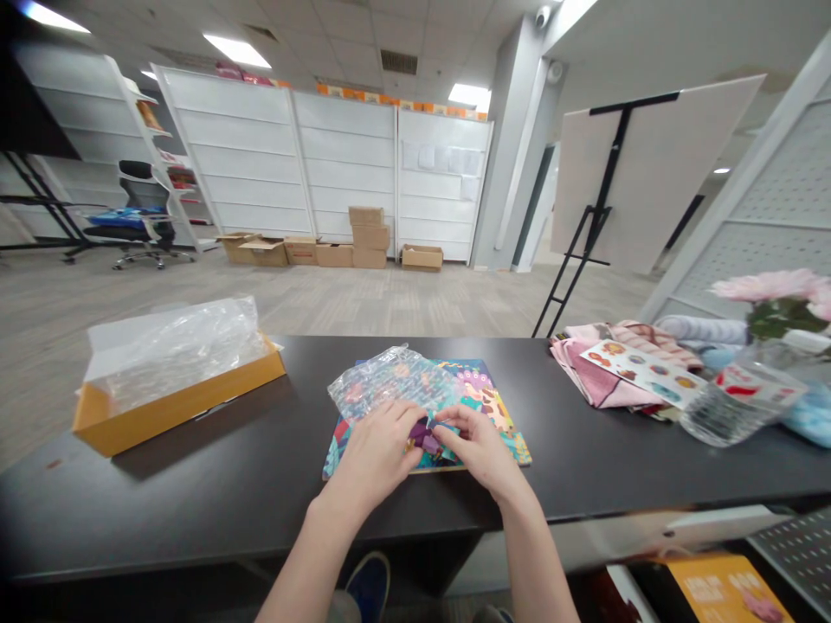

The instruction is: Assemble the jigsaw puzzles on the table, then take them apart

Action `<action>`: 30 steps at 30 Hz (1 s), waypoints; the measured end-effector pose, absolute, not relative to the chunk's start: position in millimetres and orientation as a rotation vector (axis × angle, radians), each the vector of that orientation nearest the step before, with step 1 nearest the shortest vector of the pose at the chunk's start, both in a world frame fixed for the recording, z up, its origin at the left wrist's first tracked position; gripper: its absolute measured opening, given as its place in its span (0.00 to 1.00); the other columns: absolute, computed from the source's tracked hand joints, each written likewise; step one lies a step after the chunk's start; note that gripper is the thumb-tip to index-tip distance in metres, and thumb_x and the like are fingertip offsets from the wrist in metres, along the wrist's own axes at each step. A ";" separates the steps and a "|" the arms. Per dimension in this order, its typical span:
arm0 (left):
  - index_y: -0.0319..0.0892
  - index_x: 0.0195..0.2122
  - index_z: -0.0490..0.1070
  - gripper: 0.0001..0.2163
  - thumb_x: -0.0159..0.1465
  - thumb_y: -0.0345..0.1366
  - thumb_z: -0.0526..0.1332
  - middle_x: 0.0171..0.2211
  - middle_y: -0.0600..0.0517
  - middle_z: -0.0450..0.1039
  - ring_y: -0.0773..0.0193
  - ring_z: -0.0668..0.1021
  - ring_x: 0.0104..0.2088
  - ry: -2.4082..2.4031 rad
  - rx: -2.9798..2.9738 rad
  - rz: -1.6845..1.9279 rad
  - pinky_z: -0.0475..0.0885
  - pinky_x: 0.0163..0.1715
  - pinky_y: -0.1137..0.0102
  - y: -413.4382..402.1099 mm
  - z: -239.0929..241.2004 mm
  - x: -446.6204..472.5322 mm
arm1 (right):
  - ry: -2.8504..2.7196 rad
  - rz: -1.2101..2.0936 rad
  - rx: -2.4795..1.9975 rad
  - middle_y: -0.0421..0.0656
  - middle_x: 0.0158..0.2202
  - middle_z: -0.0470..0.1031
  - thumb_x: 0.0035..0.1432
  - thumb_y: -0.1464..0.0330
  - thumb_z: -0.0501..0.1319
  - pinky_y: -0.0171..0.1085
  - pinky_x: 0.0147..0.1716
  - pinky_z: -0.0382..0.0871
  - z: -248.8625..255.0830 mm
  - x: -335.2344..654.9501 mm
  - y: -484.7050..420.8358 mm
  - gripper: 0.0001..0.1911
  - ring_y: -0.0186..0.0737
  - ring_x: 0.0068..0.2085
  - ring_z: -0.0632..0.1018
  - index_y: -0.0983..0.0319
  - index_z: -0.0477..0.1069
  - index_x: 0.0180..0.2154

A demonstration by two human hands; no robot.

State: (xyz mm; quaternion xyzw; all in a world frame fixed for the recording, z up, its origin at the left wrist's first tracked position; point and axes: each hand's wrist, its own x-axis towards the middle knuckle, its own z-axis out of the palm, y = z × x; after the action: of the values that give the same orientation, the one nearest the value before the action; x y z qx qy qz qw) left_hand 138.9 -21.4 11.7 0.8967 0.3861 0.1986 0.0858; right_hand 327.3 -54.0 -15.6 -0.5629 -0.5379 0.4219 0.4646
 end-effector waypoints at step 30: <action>0.44 0.58 0.67 0.21 0.63 0.31 0.63 0.58 0.45 0.72 0.51 0.74 0.58 0.985 2.491 0.740 0.73 0.58 0.56 -22.2 10.9 132.5 | -1.352 0.949 -1.413 0.44 0.38 0.80 0.56 0.55 0.67 0.36 0.25 0.71 -21.6 313.6 -49.0 0.21 0.36 0.26 0.77 0.61 0.75 0.46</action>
State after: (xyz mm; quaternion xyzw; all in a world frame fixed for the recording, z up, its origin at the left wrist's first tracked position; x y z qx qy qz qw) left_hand 132.5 -22.2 10.9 0.8817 0.3485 0.2620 0.1802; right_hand 313.6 -49.0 -21.6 -0.5754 -0.5506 0.3865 0.4651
